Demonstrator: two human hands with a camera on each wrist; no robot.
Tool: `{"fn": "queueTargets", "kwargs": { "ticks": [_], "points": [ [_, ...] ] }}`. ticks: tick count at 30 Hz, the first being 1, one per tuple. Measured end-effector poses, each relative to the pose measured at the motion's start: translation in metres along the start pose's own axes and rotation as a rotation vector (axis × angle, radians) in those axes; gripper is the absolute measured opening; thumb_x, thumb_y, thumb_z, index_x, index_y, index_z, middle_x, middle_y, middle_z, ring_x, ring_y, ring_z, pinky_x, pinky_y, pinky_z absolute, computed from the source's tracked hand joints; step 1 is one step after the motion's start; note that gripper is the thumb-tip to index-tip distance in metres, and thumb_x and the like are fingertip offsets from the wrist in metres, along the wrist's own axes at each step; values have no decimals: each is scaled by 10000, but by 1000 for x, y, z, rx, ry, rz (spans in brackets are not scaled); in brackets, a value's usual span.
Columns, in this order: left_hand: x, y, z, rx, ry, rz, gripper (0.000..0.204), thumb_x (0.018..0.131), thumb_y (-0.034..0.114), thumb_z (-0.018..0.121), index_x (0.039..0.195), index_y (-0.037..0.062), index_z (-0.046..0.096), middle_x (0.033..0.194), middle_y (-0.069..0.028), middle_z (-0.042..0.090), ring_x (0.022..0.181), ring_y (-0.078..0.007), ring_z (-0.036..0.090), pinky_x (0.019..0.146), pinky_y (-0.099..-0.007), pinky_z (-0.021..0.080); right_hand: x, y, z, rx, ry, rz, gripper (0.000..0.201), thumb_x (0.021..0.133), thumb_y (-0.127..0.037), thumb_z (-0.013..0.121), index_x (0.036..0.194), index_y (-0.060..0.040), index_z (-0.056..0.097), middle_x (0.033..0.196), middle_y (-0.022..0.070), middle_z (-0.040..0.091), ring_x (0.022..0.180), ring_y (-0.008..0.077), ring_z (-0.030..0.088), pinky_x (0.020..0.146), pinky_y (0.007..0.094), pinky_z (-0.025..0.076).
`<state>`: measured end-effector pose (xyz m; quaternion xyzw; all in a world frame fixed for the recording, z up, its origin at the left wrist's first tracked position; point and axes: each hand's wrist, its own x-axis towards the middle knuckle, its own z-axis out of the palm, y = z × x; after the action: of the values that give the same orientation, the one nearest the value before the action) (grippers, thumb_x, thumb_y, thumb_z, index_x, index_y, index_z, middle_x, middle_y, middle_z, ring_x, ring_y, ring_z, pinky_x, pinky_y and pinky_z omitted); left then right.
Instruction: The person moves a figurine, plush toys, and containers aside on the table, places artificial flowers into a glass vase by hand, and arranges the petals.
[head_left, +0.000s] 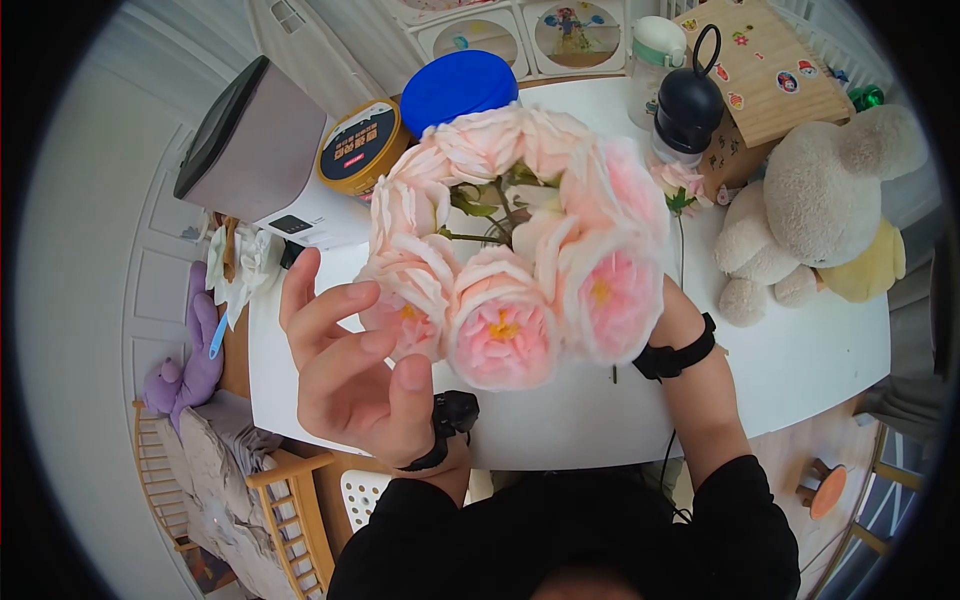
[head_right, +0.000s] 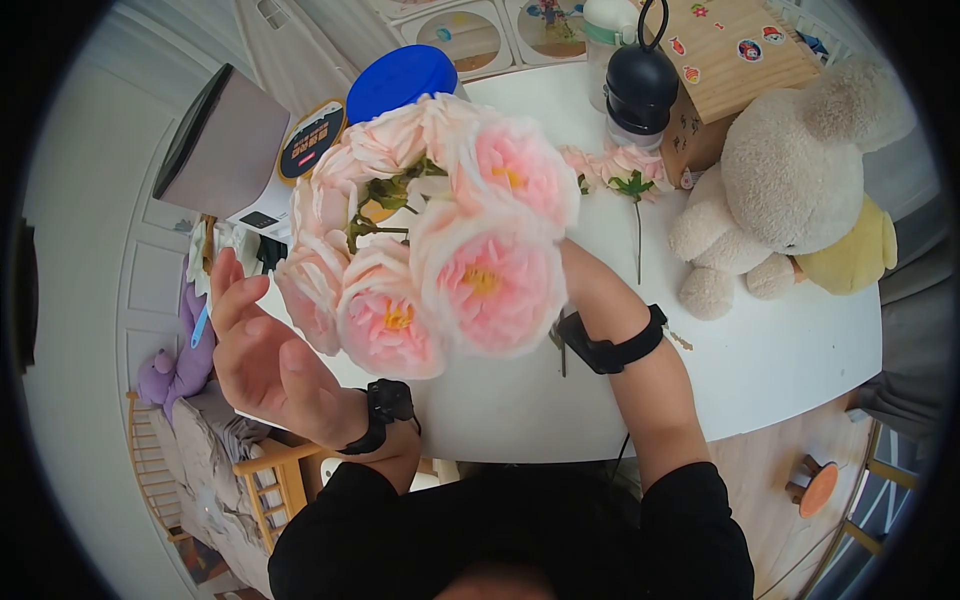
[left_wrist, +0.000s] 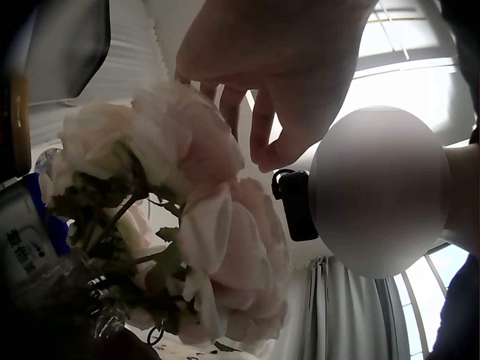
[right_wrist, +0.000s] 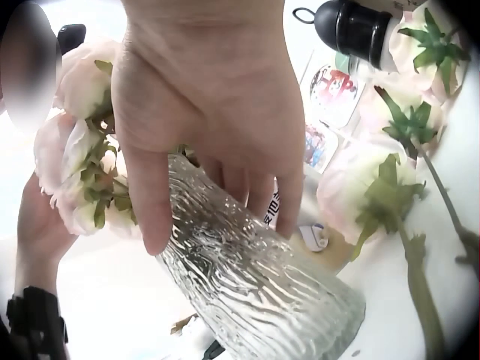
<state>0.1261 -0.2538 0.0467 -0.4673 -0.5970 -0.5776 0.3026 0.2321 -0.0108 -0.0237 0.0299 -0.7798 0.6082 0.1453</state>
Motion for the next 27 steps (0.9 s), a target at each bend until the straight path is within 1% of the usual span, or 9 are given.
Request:
{"fn": "queueTargets", "kwargs": {
  "ticks": [4, 7, 12, 14, 17, 20, 22, 24, 27],
  "points": [
    [1, 4, -5, 27, -151, -2, 371, 763, 379, 760, 1007, 113, 671, 1109, -149, 663, 1227, -396, 485, 1098, -575, 264, -1, -5, -3, -39, 43, 7, 426, 781, -47, 725, 1190, 4, 618, 1230, 101, 644, 1124, 234, 600, 993, 336, 429],
    [13, 9, -5, 173, -445, -49, 504, 720, 451, 778, 1063, 90, 701, 1148, -152, 664, 1228, -379, 485, 1107, -543, 249, -3, -10, -5, -66, 73, 13, 420, 782, -46, 724, 1185, 7, 619, 1224, 102, 646, 1115, 231, 601, 989, 335, 431],
    [14, 0, -6, 141, -477, -28, 539, 707, 459, 767, 1058, 54, 718, 1152, -134, 665, 1232, -365, 479, 1112, -523, 223, -2, -25, -12, -120, 110, 14, 411, 783, -45, 724, 1177, 10, 622, 1212, 103, 650, 1099, 227, 604, 982, 334, 434],
    [19, -4, -8, 91, -509, -12, 520, 711, 438, 757, 1061, 56, 717, 1142, -138, 667, 1224, -368, 481, 1112, -520, 217, -15, -42, -29, -282, 267, -28, 351, 774, -17, 716, 1118, 6, 649, 1130, 109, 679, 1011, 214, 611, 921, 317, 457],
    [20, -9, -7, 77, -503, -17, 475, 697, 398, 743, 1031, 61, 716, 1069, -119, 674, 1170, -343, 507, 1107, -507, 218, -31, -61, -38, -279, 572, -105, 308, 736, -24, 717, 1042, -16, 683, 1048, 110, 697, 958, 233, 600, 889, 342, 462],
    [15, -11, -4, 127, -473, 27, 399, 659, 342, 754, 948, 72, 701, 958, -82, 656, 1056, -282, 529, 1077, -482, 246, -29, -82, -13, -333, 531, -660, 324, 685, -81, 740, 1008, -66, 707, 1013, 111, 698, 989, 279, 604, 897, 405, 461],
    [12, -10, -1, 111, -412, 8, 353, 638, 311, 756, 899, 86, 683, 909, -59, 633, 994, -251, 523, 1054, -470, 262, -26, -95, 8, -440, 348, -696, 267, 752, -319, 725, 961, -155, 754, 1005, 131, 690, 1141, 344, 531, 1025, 543, 376],
    [7, -12, 2, 81, -366, -12, 324, 622, 289, 761, 865, 97, 669, 876, -44, 617, 957, -233, 515, 1035, -460, 272, -19, -106, 27, -644, 238, -660, 288, 682, -397, 744, 899, -211, 775, 1080, 73, 698, 1200, 354, 490, 1080, 555, 326],
    [4, -16, 3, 35, -328, -46, 297, 622, 272, 758, 848, 104, 663, 873, -43, 618, 954, -229, 510, 1028, -457, 273, -12, -103, 44, -681, 153, -563, 339, 648, -418, 753, 913, -209, 774, 1137, -6, 696, 1242, 359, 463, 1115, 551, 281]
  ]
}}
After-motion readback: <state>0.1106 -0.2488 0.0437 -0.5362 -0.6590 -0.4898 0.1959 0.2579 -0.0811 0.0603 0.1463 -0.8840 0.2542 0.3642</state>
